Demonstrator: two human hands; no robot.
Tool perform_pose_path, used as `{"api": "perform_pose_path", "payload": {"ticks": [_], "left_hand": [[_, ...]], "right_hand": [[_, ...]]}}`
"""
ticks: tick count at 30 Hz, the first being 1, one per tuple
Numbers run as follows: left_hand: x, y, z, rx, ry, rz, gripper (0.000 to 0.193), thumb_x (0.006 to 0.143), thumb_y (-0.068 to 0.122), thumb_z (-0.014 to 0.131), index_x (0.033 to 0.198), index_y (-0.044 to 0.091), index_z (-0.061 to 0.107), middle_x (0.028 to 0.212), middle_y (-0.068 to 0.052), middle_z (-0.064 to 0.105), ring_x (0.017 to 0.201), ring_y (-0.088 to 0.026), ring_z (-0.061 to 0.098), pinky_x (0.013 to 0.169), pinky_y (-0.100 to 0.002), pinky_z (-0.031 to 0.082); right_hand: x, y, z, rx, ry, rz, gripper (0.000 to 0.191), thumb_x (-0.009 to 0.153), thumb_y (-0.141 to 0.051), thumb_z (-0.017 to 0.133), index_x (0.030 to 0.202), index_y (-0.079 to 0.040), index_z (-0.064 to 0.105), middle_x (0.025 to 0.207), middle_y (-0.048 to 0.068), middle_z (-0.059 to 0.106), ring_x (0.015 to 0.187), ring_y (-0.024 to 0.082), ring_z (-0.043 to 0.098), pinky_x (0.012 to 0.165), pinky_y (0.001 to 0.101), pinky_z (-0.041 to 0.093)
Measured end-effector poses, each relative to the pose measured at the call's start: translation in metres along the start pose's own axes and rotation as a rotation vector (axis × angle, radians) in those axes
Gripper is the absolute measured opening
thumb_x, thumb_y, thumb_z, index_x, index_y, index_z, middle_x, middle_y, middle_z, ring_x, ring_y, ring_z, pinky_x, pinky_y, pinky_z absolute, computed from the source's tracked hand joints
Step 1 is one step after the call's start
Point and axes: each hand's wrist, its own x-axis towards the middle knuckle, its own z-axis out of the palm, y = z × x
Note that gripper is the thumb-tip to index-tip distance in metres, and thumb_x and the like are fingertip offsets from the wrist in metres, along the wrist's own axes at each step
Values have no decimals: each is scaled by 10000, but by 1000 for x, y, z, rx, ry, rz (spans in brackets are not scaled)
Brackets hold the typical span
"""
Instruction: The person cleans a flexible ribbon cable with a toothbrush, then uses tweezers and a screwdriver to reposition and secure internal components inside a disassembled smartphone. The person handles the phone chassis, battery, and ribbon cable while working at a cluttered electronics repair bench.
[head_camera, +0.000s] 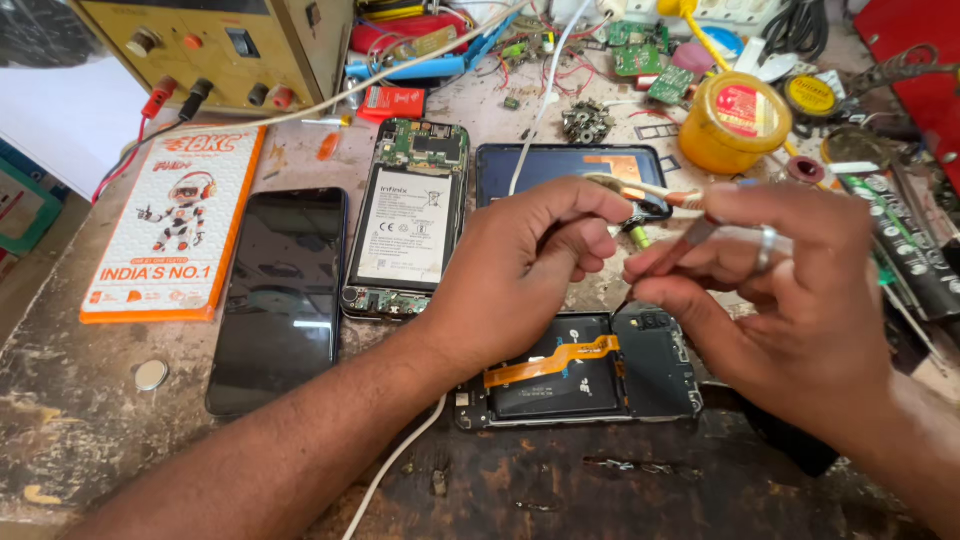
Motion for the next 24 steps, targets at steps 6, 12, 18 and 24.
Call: {"api": "perform_pose_path", "payload": {"ticks": [6,12,18,24], "left_hand": [[-2,1,2,-313,-226,-80,309,1079,-15,426,1343,52,571,1023,-9,633,941,-70,598,917,-250,550],[-9,6,7,-424,-379,-134,263,1128,81,486,1379,44,557,1043,-15,628,975,-67,587,939,-263,539],[-9,7,8,-410,-390,-121,255,1141,111,493,1377,42,557,1070,-9,630,999,-63,596,964,-263,543],[-10,6,8,-364,-413,-70,240,1150,113,494,1369,37,559,1062,-8,618,996,-71,598,945,-263,545]], "right_hand": [[5,-14,-22,-70,238,309,174,984,-87,640,1124,17,639,1065,162,757,1014,182,759,937,294,616],[-10,-14,-24,-35,291,174,281,1074,-226,638,1236,3,612,1059,111,730,1080,169,741,1086,314,596],[-6,-11,-27,-119,263,164,305,1077,-252,614,1239,6,603,1053,113,725,1111,192,746,1070,333,605],[-6,-15,-26,-89,242,197,303,1056,-237,612,1230,11,605,1071,131,731,1090,195,743,1058,353,616]]}}
